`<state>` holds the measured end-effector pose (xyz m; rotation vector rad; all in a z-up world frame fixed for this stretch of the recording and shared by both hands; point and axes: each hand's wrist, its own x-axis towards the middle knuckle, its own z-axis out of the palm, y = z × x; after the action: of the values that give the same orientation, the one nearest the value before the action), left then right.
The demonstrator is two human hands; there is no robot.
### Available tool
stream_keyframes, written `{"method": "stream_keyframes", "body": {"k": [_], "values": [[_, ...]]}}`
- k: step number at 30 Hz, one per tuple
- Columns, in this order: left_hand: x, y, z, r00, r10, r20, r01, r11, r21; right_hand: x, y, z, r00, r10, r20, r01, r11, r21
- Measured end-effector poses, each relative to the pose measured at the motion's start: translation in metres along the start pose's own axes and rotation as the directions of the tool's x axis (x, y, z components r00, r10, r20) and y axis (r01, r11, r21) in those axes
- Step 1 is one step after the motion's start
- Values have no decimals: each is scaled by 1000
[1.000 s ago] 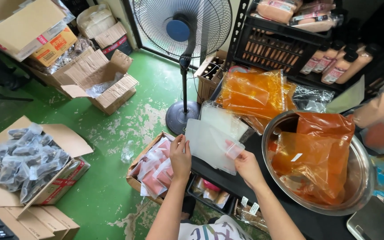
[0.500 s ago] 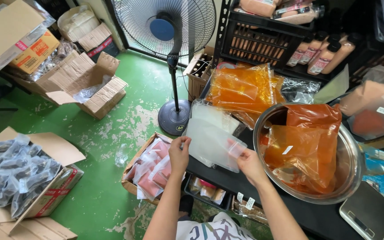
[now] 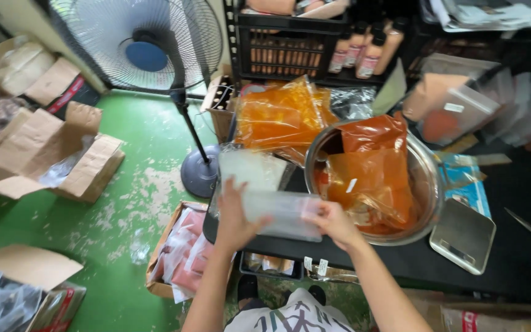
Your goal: The person fills small plastic pouches with a red sauce using a spoon, weighs them on a digital scale, and seals them.
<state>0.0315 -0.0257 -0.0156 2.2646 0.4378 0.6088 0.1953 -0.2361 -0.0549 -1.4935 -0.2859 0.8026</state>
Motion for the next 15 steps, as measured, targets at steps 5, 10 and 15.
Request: {"method": "stream_keyframes", "body": {"k": [5, 10, 15], "values": [[-2, 23, 37, 847, 245, 471, -439, 823, 361, -20, -14, 46, 989, -26, 149, 34, 998, -50], [-3, -8, 46, 887, 244, 392, -385, 860, 334, -37, -40, 13, 992, -88, 92, 102, 982, -158], [3, -8, 52, 977, 206, 49, -210, 973, 93, -64, -31, -117, 800, -132, -586, -525, 319, -789]]}}
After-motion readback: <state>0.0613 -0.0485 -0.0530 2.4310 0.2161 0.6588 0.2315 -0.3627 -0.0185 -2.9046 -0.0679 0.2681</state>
